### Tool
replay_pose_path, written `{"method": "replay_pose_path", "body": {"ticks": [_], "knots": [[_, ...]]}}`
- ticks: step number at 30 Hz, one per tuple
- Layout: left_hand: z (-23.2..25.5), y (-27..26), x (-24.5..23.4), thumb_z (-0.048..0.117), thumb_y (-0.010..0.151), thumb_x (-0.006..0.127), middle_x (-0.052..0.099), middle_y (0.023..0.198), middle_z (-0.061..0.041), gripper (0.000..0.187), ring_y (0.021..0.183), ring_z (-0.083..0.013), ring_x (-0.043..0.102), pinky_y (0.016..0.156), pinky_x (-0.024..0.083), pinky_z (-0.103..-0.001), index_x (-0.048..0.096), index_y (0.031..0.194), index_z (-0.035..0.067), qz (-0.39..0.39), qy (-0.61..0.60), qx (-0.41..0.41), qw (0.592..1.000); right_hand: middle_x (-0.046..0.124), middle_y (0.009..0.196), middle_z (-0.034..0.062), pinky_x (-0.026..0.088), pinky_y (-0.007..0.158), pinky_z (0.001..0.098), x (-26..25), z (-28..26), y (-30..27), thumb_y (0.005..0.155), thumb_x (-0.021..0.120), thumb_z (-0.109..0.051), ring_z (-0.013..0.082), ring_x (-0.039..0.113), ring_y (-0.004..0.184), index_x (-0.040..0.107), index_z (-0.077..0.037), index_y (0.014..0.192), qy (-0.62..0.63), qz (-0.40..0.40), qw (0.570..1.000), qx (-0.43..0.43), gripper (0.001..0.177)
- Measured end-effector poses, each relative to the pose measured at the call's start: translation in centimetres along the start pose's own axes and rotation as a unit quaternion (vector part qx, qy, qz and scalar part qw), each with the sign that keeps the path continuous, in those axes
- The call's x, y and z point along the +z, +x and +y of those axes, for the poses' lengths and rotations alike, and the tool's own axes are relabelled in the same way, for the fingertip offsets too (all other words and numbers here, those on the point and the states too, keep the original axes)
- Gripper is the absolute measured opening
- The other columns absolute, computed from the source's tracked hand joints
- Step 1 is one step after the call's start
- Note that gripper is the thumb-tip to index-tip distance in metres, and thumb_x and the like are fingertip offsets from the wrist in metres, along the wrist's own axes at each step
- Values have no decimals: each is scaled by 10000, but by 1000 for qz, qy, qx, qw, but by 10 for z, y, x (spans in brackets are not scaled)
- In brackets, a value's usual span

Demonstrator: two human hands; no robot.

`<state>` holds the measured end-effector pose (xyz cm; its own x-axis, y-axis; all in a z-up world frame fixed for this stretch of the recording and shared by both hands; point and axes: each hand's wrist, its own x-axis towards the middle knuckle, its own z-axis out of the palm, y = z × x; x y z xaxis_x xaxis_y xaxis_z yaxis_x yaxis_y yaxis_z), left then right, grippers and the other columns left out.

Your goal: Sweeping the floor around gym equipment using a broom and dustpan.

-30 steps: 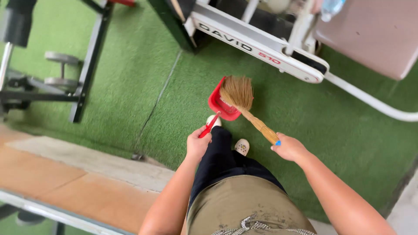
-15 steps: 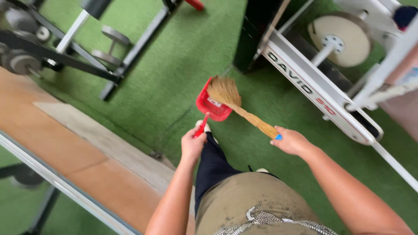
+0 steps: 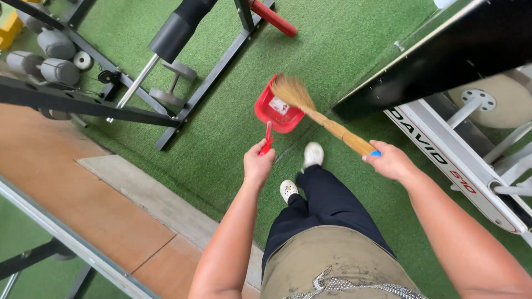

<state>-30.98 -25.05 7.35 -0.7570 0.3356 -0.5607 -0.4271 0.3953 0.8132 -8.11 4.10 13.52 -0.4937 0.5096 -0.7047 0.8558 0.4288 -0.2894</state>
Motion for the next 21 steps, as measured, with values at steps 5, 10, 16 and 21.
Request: {"method": "replay_pose_path", "body": {"ticks": [5,10,16,21], "knots": [[21,98,23,81,797,707,689,850,21,576,683,-49,601,639,515,-218,635,1360,-13,21,-57,11,998,698,971,109,484,548,314,-23,-18,73,922,699,-245,161,613,696,440,-104,1558,263,6,962,74,700],[43,193,52,74,794,708,670,809,-1,576,648,-75,582,604,495,-245,646,1362,8,4,-49,-5,999,672,896,36,419,477,251,-73,-52,159,959,650,-227,97,544,622,491,-119,1476,423,22,900,104,551],[59,275,90,92,793,713,695,822,-26,553,674,-86,607,623,517,-261,672,1336,-5,-10,-1,9,1000,635,833,10,415,476,219,-124,-90,260,999,634,-273,70,540,602,616,-114,1225,560,60,816,131,277],[67,298,109,147,793,729,746,857,-66,560,721,-112,666,692,549,-282,662,1334,18,7,100,-35,994,601,782,5,404,468,238,-128,-82,359,994,660,-269,87,541,588,600,-99,1161,603,99,773,172,245]]}}
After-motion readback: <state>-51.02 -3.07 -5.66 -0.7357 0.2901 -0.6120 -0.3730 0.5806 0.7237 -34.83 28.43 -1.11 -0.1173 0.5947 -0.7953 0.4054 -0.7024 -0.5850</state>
